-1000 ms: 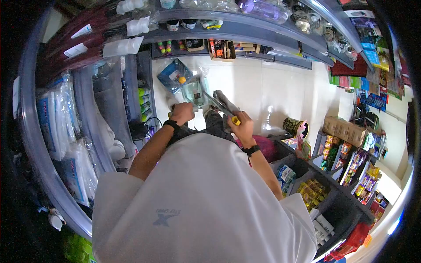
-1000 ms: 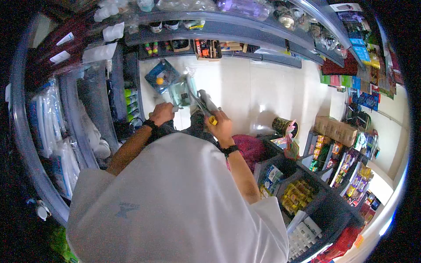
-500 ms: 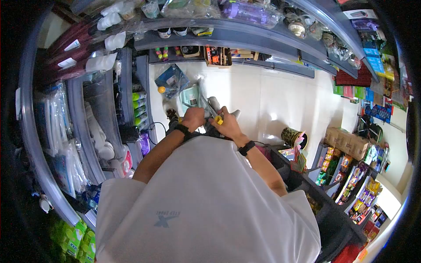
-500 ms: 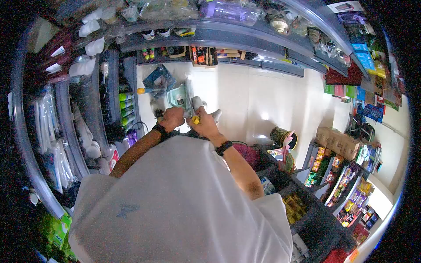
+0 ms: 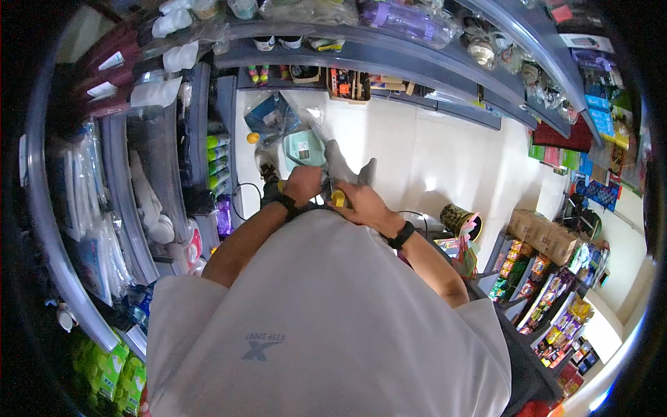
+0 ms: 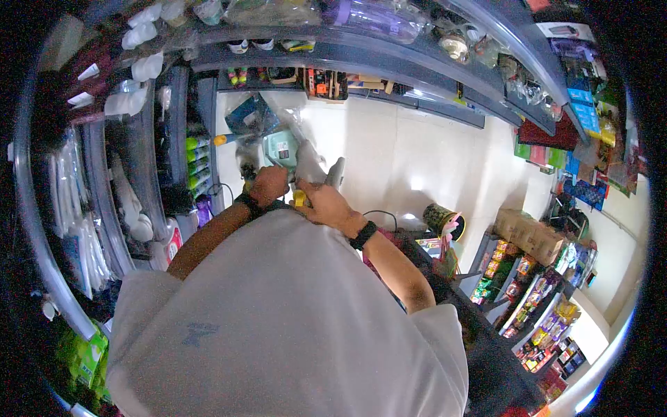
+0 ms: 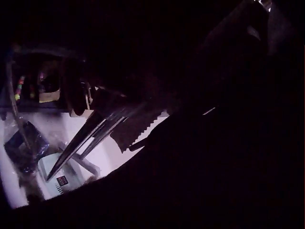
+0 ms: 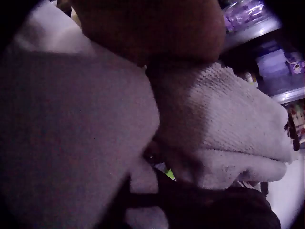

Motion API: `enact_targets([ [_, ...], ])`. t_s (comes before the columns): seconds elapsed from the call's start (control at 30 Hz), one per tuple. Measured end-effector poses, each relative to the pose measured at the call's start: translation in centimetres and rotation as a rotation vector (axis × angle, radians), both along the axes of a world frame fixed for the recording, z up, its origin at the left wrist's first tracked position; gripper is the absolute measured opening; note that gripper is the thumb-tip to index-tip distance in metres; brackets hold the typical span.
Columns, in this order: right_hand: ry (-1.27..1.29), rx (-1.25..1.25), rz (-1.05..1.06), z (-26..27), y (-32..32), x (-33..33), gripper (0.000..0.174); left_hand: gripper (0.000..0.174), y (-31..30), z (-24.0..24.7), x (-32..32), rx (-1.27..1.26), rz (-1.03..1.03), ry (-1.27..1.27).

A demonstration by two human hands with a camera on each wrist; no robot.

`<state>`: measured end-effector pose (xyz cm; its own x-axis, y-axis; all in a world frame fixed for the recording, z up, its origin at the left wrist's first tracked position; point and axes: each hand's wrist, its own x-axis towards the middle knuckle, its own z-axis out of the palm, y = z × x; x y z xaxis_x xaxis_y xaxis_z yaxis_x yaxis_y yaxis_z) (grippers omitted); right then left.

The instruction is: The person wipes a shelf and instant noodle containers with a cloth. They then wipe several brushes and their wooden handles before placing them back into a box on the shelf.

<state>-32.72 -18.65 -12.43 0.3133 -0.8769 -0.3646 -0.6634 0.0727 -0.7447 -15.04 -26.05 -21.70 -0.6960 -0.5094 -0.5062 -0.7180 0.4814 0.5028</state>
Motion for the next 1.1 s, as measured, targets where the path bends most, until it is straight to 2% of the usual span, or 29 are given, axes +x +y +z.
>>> enact_targets([
  [0.03, 0.008, 0.007, 0.008, 0.9, -0.4, 0.5, 0.042, 0.02, -0.2, 0.0, 0.0, 0.007, 0.009, -0.016],
  [0.1, 0.08, 0.179, -0.104, 2.3, -1.4, 1.6, 0.042, 0.019, -0.7, -0.6, 0.5, 0.018, 0.027, -0.026],
  [0.13, 0.088, 0.185, -0.094, 2.2, -1.4, 2.1, 0.042, 0.019, -0.6, -1.3, 0.9, -0.023, 0.047, 0.039],
  [0.2, 0.053, 0.094, -0.238, 1.5, -1.2, 3.1, 0.039, 0.02, -0.4, -2.7, 1.6, -0.056, 0.083, 0.107],
  [0.27, 0.025, 0.061, -0.23, 0.9, -1.3, 4.0, 0.039, 0.021, -0.5, -3.5, 2.4, -0.017, 0.091, 0.238],
  [0.3, -0.008, 0.025, -0.239, 0.7, -1.1, 4.6, 0.04, 0.027, -0.8, -3.9, 3.0, 0.169, 0.094, 0.215],
  [0.33, -0.007, 0.029, -0.232, 1.0, -0.9, 5.3, 0.04, 0.027, -0.6, -4.5, 3.6, 0.172, 0.101, 0.216],
  [0.4, 0.03, 0.033, -0.157, 1.5, -0.8, 6.7, 0.04, 0.034, -0.2, -7.3, 4.5, -0.035, -0.032, 0.367],
  [0.43, 0.057, 0.128, -0.116, 2.3, -1.2, 7.7, 0.039, 0.041, 0.3, -10.5, 4.8, 0.094, -0.046, 0.54],
  [0.47, 0.065, 0.128, -0.126, 2.5, -1.3, 8.6, 0.039, 0.041, 1.5, -11.9, 5.3, 0.096, -0.055, 0.548],
  [0.53, 0.1, 0.163, -0.041, 2.6, -2.1, 9.8, 0.04, 0.042, 2.4, -13.5, 6.1, 0.07, 0.289, 0.623],
  [0.57, 0.067, 0.081, -0.044, 2.5, -2.2, 10.5, 0.041, 0.044, 1.1, -11.3, 7.4, 0.049, 0.12, 0.589],
  [0.6, 0.083, 0.076, -0.057, 2.6, -2.4, 10.9, 0.041, 0.044, 1.1, -16.8, 6.7, 0.121, 0.095, 0.441],
  [0.67, 0.054, 0.126, -0.083, 3.1, -2.6, 11.8, 0.04, 0.046, -0.7, -15.1, 7.7, 0.202, 0.0, 0.365],
  [0.7, 0.071, 0.126, -0.111, 3.1, -2.5, 12.1, 0.038, 0.048, -2.0, -12.7, 7.9, 0.222, -0.095, 0.226],
  [0.73, 0.067, 0.127, -0.119, 3.2, -2.2, 12.6, 0.038, 0.048, -2.9, -11.3, 8.5, 0.223, -0.103, 0.221],
  [0.8, 0.118, 0.155, -0.216, 3.4, -2.0, 13.3, 0.039, 0.06, -4.7, -9.4, 9.9, 0.379, -0.12, 0.076],
  [0.83, 0.112, 0.153, -0.221, 3.0, -1.7, 13.5, 0.039, 0.076, -5.3, -8.9, 11.0, 0.372, -0.153, -0.012],
  [0.87, 0.144, 0.142, -0.252, 2.5, -1.2, 13.6, 0.039, 0.076, -5.8, -8.5, 12.2, 0.37, -0.157, -0.018],
  [0.93, 0.172, 0.129, -0.293, 2.2, -0.5, 13.8, 0.04, 0.092, -6.7, -7.9, 15.0, 0.243, -0.189, -0.192],
  [0.97, 0.17, 0.112, -0.334, 2.3, -0.3, 13.9, 0.04, 0.095, -7.4, -8.6, 16.9, 0.285, -0.109, -0.129],
  [1.0, 0.169, 0.096, -0.375, 2.4, 0.1, 13.9, 0.04, 0.095, -8.0, -9.9, 18.7, 0.283, -0.12, -0.133],
  [1.07, 0.181, 0.026, -0.418, 1.1, 1.3, 13.6, 0.038, 0.09, -8.2, -11.9, 21.0, 0.07, -0.115, -0.128],
  [1.1, 0.196, -0.047, -0.447, 0.5, 2.1, 13.3, 0.037, 0.09, -8.1, -12.1, 21.3, 0.072, -0.128, -0.13],
])
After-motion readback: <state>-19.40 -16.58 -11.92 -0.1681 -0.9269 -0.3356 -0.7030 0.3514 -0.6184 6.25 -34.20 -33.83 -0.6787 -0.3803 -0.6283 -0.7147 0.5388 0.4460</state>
